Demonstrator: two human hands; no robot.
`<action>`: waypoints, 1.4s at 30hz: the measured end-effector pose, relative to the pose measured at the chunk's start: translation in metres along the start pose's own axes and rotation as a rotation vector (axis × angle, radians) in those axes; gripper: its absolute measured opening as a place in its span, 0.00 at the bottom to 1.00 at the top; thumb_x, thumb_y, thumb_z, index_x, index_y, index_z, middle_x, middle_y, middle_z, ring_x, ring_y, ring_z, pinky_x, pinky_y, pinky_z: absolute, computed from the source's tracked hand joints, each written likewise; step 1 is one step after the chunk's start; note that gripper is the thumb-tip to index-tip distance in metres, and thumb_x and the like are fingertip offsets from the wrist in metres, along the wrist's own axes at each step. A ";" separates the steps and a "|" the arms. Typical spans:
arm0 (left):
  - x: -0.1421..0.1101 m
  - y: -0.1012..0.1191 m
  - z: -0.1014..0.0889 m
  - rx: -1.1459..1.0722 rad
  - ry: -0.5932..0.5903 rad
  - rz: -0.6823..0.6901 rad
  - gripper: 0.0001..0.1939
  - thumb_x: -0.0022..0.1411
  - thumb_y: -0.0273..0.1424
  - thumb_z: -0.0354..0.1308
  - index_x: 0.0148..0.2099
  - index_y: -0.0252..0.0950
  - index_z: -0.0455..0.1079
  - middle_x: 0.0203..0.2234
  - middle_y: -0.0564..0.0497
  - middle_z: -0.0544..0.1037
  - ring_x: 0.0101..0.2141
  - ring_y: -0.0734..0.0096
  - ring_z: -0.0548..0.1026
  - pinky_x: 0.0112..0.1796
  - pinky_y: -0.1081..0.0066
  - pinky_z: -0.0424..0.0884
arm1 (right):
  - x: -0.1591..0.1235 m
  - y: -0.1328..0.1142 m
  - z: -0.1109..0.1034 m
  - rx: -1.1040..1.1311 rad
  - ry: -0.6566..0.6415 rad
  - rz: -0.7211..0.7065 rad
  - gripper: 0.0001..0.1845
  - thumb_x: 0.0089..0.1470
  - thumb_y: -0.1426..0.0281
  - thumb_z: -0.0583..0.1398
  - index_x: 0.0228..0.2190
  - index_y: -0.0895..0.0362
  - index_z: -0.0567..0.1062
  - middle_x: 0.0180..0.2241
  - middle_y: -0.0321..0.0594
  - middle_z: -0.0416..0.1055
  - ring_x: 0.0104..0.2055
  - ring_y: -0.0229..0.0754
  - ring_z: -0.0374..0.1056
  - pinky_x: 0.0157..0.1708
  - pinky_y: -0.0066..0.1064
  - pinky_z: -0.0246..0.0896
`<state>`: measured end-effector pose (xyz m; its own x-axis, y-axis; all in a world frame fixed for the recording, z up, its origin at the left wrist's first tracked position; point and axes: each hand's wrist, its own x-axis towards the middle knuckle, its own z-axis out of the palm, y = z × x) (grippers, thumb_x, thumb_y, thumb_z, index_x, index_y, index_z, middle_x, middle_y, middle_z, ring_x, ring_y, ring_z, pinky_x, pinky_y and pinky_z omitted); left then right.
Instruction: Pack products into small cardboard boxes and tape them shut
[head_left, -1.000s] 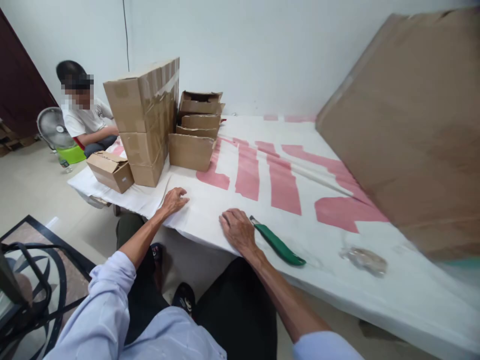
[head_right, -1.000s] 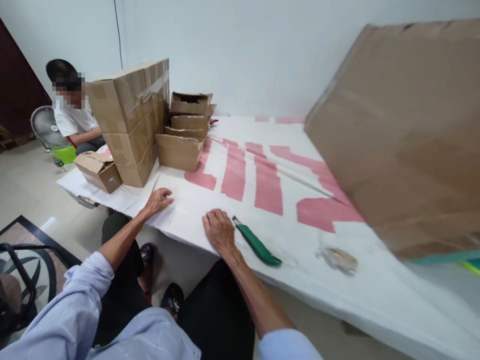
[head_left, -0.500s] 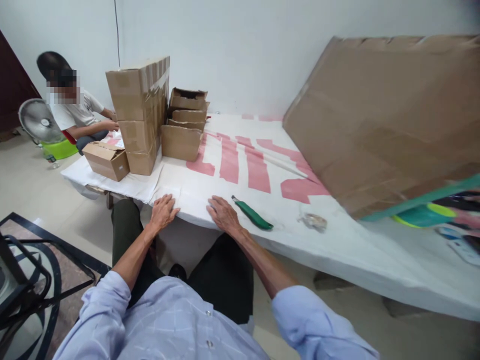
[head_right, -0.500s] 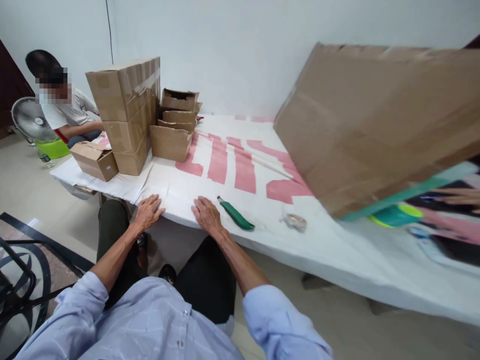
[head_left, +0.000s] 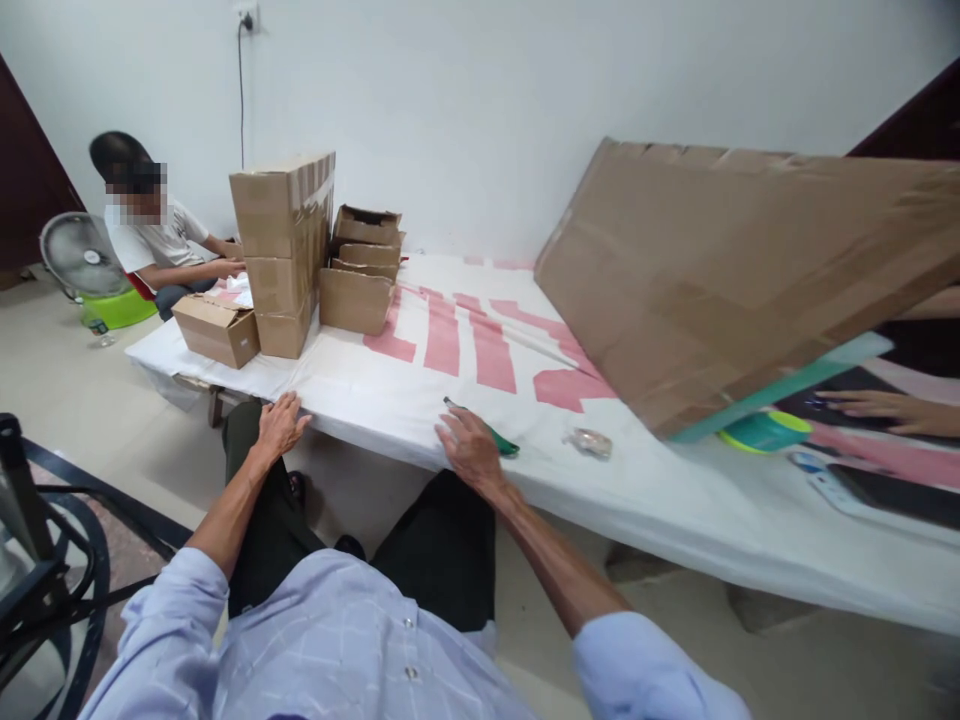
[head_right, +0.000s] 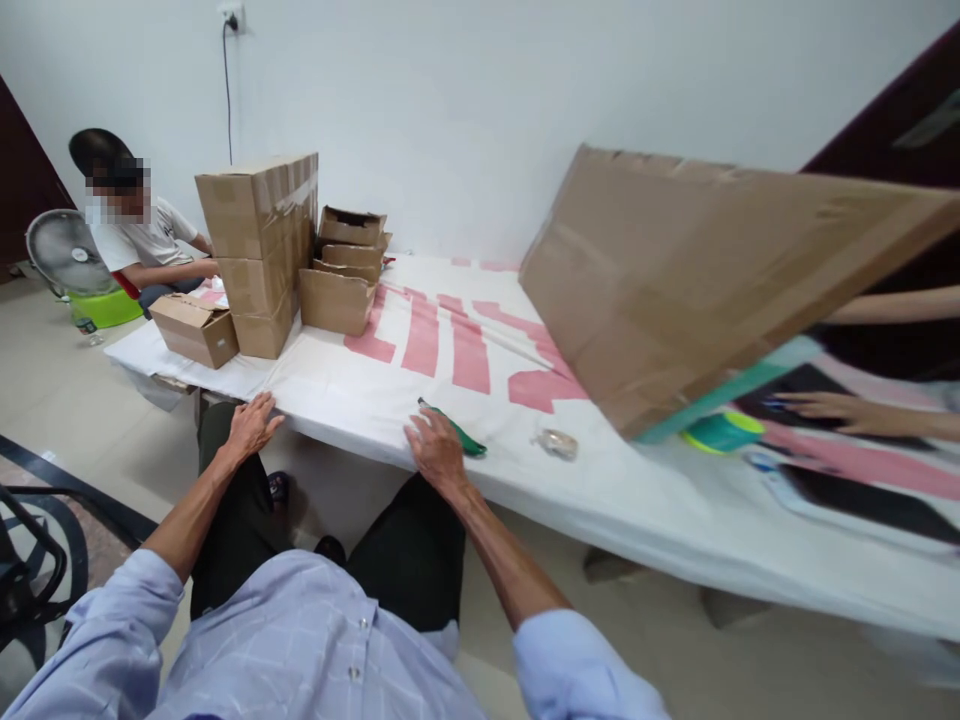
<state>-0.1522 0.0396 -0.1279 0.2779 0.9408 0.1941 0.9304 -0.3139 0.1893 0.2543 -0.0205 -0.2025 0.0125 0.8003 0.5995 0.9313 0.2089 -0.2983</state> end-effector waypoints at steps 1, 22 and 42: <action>0.000 -0.004 -0.003 0.004 0.002 -0.013 0.23 0.74 0.37 0.56 0.67 0.41 0.73 0.72 0.38 0.69 0.72 0.48 0.66 0.67 0.46 0.65 | 0.003 0.009 -0.006 -0.026 0.025 0.030 0.21 0.69 0.62 0.54 0.48 0.58 0.83 0.53 0.57 0.79 0.56 0.57 0.72 0.58 0.50 0.70; 0.014 -0.075 -0.066 -0.015 0.182 -0.355 0.31 0.70 0.36 0.61 0.70 0.32 0.65 0.64 0.32 0.73 0.61 0.45 0.76 0.60 0.54 0.73 | -0.005 0.051 -0.012 -0.222 -0.009 0.215 0.18 0.67 0.64 0.55 0.40 0.58 0.83 0.43 0.53 0.79 0.42 0.52 0.68 0.41 0.41 0.60; 0.141 -0.091 -0.160 0.063 0.212 -0.532 0.29 0.72 0.47 0.58 0.63 0.30 0.70 0.67 0.26 0.67 0.61 0.35 0.70 0.60 0.44 0.68 | -0.002 0.044 -0.016 -0.222 -0.019 0.252 0.17 0.67 0.64 0.55 0.39 0.57 0.82 0.43 0.51 0.78 0.43 0.52 0.68 0.42 0.39 0.59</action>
<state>-0.2356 0.1802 0.0363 -0.2802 0.9187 0.2782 0.9432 0.2096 0.2577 0.3013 -0.0215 -0.2047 0.2481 0.8217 0.5131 0.9563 -0.1231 -0.2652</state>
